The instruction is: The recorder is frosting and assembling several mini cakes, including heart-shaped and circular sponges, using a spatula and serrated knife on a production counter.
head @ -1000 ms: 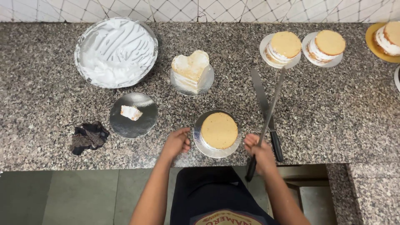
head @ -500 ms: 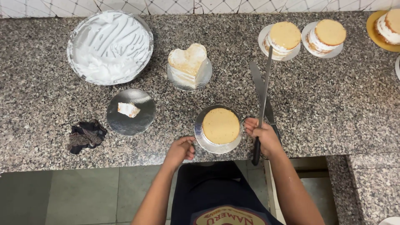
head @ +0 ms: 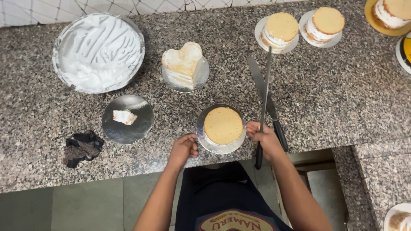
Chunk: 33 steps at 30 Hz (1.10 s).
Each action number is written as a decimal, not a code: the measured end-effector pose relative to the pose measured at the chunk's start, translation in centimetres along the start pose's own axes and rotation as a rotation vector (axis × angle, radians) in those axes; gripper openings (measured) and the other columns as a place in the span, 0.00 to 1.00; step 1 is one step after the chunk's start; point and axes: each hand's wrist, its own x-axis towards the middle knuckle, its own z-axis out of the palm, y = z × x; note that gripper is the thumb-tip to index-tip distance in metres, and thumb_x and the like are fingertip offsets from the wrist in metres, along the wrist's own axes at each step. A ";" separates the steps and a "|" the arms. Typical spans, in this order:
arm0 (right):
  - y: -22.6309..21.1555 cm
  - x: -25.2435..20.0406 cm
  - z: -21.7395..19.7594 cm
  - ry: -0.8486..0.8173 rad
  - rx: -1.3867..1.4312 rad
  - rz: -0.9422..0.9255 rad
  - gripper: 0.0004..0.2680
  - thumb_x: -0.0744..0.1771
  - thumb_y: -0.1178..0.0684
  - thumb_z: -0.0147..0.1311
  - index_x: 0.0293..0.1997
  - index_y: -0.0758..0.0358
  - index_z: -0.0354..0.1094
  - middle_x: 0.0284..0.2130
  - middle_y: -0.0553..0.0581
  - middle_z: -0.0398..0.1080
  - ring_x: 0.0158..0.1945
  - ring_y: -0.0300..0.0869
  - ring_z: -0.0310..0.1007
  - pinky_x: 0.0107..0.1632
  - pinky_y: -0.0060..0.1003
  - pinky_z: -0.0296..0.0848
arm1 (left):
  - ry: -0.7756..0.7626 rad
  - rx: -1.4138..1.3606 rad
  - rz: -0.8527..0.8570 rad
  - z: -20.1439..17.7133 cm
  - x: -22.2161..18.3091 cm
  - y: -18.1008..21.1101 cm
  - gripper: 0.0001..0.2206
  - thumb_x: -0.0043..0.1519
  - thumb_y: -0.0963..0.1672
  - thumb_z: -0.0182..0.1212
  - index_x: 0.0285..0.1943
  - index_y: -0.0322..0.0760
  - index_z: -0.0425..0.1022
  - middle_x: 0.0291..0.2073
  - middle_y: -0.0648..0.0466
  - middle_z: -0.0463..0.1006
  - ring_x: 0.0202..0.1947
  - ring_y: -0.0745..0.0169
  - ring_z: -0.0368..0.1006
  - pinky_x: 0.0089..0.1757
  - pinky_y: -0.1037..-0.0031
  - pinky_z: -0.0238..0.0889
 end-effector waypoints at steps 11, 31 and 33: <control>-0.8 -1.6 0.2 0.020 -0.117 -0.007 0.23 0.60 0.71 0.41 0.63 0.75 0.63 0.57 0.62 0.71 0.63 0.46 0.70 0.64 0.38 0.68 | -0.066 -0.008 -0.028 0.4 -0.7 1.4 0.14 0.67 0.43 0.48 0.59 0.33 0.73 0.26 0.55 0.76 0.23 0.67 0.72 0.30 0.74 0.71; 0.4 -4.6 0.6 0.006 -0.064 0.024 0.23 0.59 0.71 0.38 0.61 0.75 0.63 0.55 0.61 0.72 0.59 0.45 0.73 0.61 0.37 0.70 | -0.053 0.029 -0.016 -0.1 2.8 3.1 0.14 0.69 0.43 0.46 0.57 0.31 0.73 0.26 0.56 0.74 0.22 0.66 0.71 0.29 0.73 0.71; 0.2 -5.1 0.7 -0.016 -0.056 0.039 0.23 0.60 0.71 0.38 0.63 0.75 0.61 0.54 0.62 0.72 0.58 0.45 0.74 0.60 0.37 0.73 | -0.082 0.014 -0.046 -0.4 3.0 3.1 0.14 0.68 0.43 0.47 0.59 0.33 0.73 0.26 0.56 0.74 0.23 0.66 0.71 0.30 0.72 0.72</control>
